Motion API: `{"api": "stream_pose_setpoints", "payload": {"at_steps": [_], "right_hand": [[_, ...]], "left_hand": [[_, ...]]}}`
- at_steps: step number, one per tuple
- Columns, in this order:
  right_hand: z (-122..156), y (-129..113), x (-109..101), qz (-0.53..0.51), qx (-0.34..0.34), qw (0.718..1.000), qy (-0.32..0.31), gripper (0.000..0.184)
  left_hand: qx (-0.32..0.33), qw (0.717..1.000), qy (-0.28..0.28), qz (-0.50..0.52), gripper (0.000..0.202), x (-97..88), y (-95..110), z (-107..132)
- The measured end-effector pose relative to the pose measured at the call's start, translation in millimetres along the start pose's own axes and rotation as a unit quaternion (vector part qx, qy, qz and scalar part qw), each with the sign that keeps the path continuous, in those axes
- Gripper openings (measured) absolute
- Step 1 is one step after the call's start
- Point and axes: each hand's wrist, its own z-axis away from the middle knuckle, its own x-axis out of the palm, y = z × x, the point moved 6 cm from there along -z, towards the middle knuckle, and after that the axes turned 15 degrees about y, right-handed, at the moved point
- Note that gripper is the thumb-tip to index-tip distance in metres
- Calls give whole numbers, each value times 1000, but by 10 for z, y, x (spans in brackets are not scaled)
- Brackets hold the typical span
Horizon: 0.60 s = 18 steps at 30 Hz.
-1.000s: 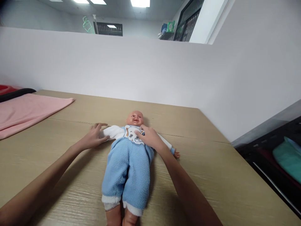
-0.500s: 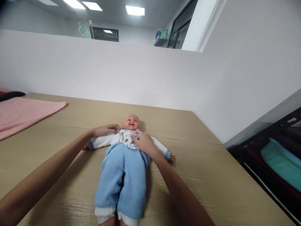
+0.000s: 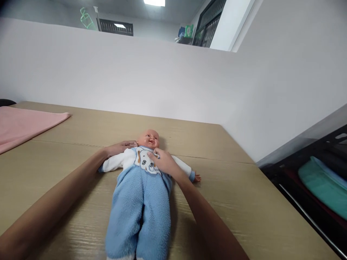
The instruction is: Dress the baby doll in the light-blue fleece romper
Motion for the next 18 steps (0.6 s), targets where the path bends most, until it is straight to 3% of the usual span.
{"api": "stream_pose_setpoints", "payload": {"at_steps": [5, 8, 10, 12, 15, 17, 18], "right_hand": [[14, -9, -46, 29, 11, 1000, 1, 36], [17, -4, -91, 61, 24, 998, 8, 38], [19, -38, -147, 112, 16, 992, 50, 35], [61, -161, -226, 185, -29, 975, 123, 25], [323, -512, -326, 227, -136, 939, 218, 11], [658, -771, -369, 188, -201, 934, 229, 9], [865, -892, -373, 159, -234, 936, 211, 7]], "left_hand": [[-30, 999, -18, 10, 49, -104, -34, 57], [-11, 1000, -19, -22, 49, -140, 0, 69], [13, 997, -6, -77, 48, -140, 68, 91], [44, 985, 31, -167, 40, -129, 183, 145], [129, 930, 151, -309, 22, -92, 506, 374], [185, 893, 225, -344, 17, -3, 759, 682], [197, 888, 244, -335, 17, 65, 856, 877]]}}
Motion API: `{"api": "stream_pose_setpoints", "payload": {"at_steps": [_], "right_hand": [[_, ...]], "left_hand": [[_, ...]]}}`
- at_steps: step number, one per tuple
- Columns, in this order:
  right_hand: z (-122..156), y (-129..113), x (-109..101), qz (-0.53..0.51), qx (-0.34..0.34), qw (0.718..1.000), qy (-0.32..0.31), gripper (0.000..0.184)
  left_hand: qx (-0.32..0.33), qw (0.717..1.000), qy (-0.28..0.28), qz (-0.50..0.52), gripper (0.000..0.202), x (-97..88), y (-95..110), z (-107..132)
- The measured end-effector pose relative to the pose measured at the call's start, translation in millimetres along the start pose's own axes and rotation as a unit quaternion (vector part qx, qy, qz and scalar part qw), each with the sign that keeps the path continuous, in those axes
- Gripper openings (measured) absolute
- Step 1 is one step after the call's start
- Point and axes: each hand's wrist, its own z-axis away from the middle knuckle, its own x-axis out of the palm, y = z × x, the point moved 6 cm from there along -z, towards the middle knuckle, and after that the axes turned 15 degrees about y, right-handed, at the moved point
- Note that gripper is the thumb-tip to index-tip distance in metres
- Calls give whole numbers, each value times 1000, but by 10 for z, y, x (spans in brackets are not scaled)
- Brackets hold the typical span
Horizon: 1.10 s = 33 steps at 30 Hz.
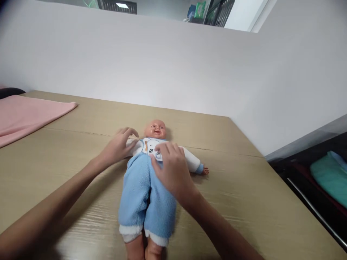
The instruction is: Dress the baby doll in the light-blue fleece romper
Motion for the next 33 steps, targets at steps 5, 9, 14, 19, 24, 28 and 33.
{"api": "stream_pose_setpoints", "payload": {"at_steps": [5, 9, 14, 19, 24, 28, 33], "right_hand": [[767, -655, -542, -141, -88, 983, -84, 10], [1300, -725, -677, -145, -96, 977, -126, 52], [1656, -785, -572, -111, -137, 968, -176, 118], [1728, -855, -436, -113, -77, 981, -136, 100], [1767, -876, -353, -124, -3, 989, -83, 92], [1799, -890, -384, -123, 12, 991, -45, 67], [2011, -720, -582, -84, 33, 996, -4, 67]], "left_hand": [[-69, 996, -7, 49, 28, -426, 598, 1096], [-158, 984, -38, 75, 63, -527, 798, 2131], [-118, 986, -56, 105, 138, -434, 896, 2779], [-138, 981, -35, 134, 131, -346, 825, 2807], [-141, 976, -34, 163, 105, -486, 862, 2682], [-103, 985, -22, 139, 78, -612, 853, 2627], [-43, 997, 24, 51, 67, -694, 877, 2669]]}}
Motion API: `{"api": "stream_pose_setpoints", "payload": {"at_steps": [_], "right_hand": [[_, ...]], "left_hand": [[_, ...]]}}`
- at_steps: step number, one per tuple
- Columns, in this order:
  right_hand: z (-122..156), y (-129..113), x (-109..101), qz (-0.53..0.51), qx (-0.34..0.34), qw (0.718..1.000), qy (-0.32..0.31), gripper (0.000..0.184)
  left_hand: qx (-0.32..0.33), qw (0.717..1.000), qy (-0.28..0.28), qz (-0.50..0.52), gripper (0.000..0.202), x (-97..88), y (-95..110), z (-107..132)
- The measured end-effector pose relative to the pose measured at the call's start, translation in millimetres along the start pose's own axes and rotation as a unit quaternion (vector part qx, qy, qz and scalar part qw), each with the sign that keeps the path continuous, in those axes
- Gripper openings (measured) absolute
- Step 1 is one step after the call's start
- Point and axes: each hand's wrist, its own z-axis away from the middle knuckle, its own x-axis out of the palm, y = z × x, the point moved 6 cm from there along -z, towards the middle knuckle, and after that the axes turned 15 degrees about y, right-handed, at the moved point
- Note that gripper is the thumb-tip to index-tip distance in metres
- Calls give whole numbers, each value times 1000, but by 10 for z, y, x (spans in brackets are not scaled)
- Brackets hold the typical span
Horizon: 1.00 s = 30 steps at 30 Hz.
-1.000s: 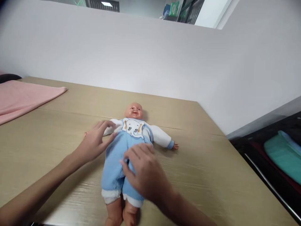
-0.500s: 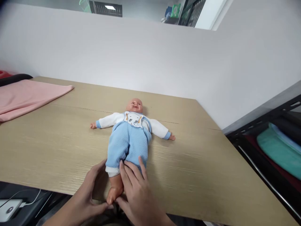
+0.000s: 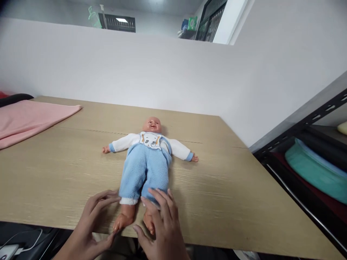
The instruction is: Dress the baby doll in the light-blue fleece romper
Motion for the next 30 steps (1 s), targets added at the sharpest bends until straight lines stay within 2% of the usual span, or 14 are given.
{"api": "stream_pose_setpoints", "payload": {"at_steps": [2, 4, 6, 11, 14, 17, 21, 23, 26, 30], "right_hand": [[155, 136, -92, 26, 39, 999, 1, 90], [317, 280, -152, 52, 85, 995, -9, 111], [445, 384, -181, 71, 110, 991, -12, 119], [579, 407, -80, 48, 95, 994, -5, 103], [616, 392, -10, 45, 132, 990, 32, 92], [635, 384, 12, 37, 193, 978, 64, 74], [561, 398, -64, -7, 260, 963, 71, 46], [494, 420, -104, -43, 278, 959, 39, 46], [436, 476, -143, -78, 303, 950, -14, 56], [475, 542, -139, -70, 326, 942, -29, 67]], "left_hand": [[62, 996, 18, -55, 77, 11, 133, 34], [122, 988, 4, -93, 86, 107, 303, 60], [152, 983, -24, -103, 93, 258, 447, 51], [124, 985, -67, -97, 100, 639, 561, -113], [96, 989, -87, -76, 103, 781, 549, -184], [71, 991, -102, -51, 97, 825, 522, -222], [37, 992, -118, -20, 79, 757, 444, -284], [26, 992, -124, -3, 72, 701, 403, -322], [27, 991, -127, 11, 66, 654, 375, -352], [36, 993, -112, 4, 72, 693, 401, -300]]}}
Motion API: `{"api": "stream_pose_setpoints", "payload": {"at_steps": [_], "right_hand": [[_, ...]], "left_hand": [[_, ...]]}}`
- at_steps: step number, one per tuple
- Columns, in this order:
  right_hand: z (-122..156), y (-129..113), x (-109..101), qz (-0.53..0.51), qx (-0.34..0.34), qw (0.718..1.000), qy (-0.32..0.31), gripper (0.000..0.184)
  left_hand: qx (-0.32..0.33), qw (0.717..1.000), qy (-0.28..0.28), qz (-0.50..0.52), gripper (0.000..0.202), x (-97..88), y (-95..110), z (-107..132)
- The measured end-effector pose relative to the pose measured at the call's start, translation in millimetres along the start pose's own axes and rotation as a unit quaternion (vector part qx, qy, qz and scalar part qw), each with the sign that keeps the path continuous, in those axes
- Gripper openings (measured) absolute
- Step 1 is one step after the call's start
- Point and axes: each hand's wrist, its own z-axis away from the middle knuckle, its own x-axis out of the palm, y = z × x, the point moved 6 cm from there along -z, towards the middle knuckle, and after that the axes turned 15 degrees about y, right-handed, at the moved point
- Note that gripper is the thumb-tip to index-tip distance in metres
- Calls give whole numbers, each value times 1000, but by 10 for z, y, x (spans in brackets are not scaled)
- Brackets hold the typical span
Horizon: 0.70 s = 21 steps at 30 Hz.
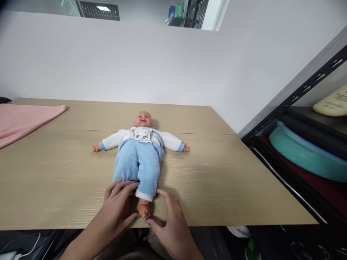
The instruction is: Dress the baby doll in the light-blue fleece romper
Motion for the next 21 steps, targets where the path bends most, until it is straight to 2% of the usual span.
{"api": "stream_pose_setpoints", "payload": {"at_steps": [2, 9, 13, 17, 19, 21], "right_hand": [[15, 28, 30, -4, 9, 1000, -2, 69], [-59, 8, 75, -87, 47, 995, -34, 51], [-223, -8, -24, -54, 0, 998, -42, 32], [-611, 80, -286, -12, -80, 997, -21, 26], [-932, 185, -471, 11, -128, 991, 21, 23], [-1316, 334, -620, 60, -176, 981, 63, 28]], "left_hand": [[0, 1000, 8, -5, 74, 45, 14, 30], [-27, 999, 5, 21, 68, 88, -7, 27], [-22, 1000, -8, 3, 69, 27, -21, -6], [10, 995, -97, 8, 71, -201, -14, -198], [23, 990, -137, 25, 62, -378, 15, -428], [35, 989, -137, 41, 46, -526, 56, -769]]}}
